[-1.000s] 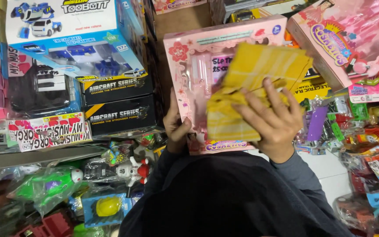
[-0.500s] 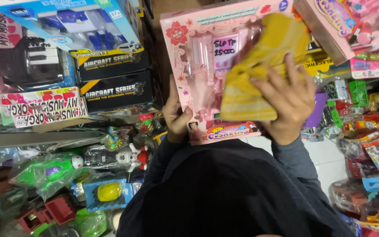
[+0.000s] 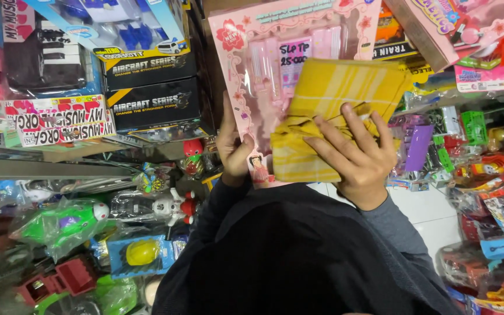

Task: Wiping and cleaning toy boxes displayed on shelves in a toy store.

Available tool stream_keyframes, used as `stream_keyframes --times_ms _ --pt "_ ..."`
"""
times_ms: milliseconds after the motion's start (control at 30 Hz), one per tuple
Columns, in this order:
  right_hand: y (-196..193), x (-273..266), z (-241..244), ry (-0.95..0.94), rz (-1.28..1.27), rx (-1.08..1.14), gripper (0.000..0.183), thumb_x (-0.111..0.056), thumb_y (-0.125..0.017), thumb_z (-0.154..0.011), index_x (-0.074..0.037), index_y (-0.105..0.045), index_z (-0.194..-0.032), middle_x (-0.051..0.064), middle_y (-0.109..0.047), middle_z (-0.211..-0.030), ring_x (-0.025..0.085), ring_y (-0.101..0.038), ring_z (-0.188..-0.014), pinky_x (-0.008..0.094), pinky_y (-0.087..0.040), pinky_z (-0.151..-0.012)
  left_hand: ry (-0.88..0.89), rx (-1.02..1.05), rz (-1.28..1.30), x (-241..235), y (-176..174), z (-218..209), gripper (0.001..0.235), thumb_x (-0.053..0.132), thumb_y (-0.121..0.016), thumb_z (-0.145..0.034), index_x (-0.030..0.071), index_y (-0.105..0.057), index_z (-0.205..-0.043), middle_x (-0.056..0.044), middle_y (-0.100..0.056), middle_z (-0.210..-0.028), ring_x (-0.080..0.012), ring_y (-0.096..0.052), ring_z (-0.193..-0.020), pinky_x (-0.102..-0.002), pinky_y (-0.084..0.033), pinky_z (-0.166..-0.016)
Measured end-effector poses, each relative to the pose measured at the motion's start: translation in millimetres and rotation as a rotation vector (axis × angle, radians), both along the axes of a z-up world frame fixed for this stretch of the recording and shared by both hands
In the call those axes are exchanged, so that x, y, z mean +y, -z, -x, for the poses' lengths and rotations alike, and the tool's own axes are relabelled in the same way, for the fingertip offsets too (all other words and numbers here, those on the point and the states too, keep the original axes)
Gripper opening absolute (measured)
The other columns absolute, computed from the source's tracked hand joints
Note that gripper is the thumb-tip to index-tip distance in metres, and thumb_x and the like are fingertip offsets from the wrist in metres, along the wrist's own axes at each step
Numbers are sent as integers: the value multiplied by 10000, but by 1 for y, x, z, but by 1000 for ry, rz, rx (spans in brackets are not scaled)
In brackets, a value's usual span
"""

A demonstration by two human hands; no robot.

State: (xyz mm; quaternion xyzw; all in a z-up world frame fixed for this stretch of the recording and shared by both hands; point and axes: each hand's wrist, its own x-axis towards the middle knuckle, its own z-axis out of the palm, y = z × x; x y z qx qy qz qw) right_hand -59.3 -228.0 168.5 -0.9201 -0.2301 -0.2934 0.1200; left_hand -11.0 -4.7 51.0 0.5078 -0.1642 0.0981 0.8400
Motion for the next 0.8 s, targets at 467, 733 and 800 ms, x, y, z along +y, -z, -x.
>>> stream_keyframes --times_ms 467,733,800 --pt "-8 -12 -1 56 -154 -31 403 -309 -774 -892 -192 -748 -1276 72 -690 -1359 330 -542 -1420 535 -371 -1168 72 41 -65 -1 14 22 815 -8 -507 -919 -68 -142 -1646 -188 -446 -1604 -210 -491 -1387 -309 -344 -1187" --pt "-1 -8 4 47 -29 29 497 -222 -758 -727 -237 -784 -1223 31 -728 -1339 291 -586 -1387 527 -381 -1171 102 29 -22 -6 21 20 780 -49 -487 -957 -73 -127 -1648 -215 -476 -1583 -196 -552 -1328 -285 -402 -1121" --pt "-8 -12 3 143 -203 -36 459 -287 -783 -829 -198 -724 -1275 68 -670 -1372 335 -534 -1426 543 -349 -1180 121 -16 -27 -9 23 22 768 -46 -492 -956 -72 -133 -1635 -198 -487 -1574 -180 -580 -1301 -277 -436 -1111"
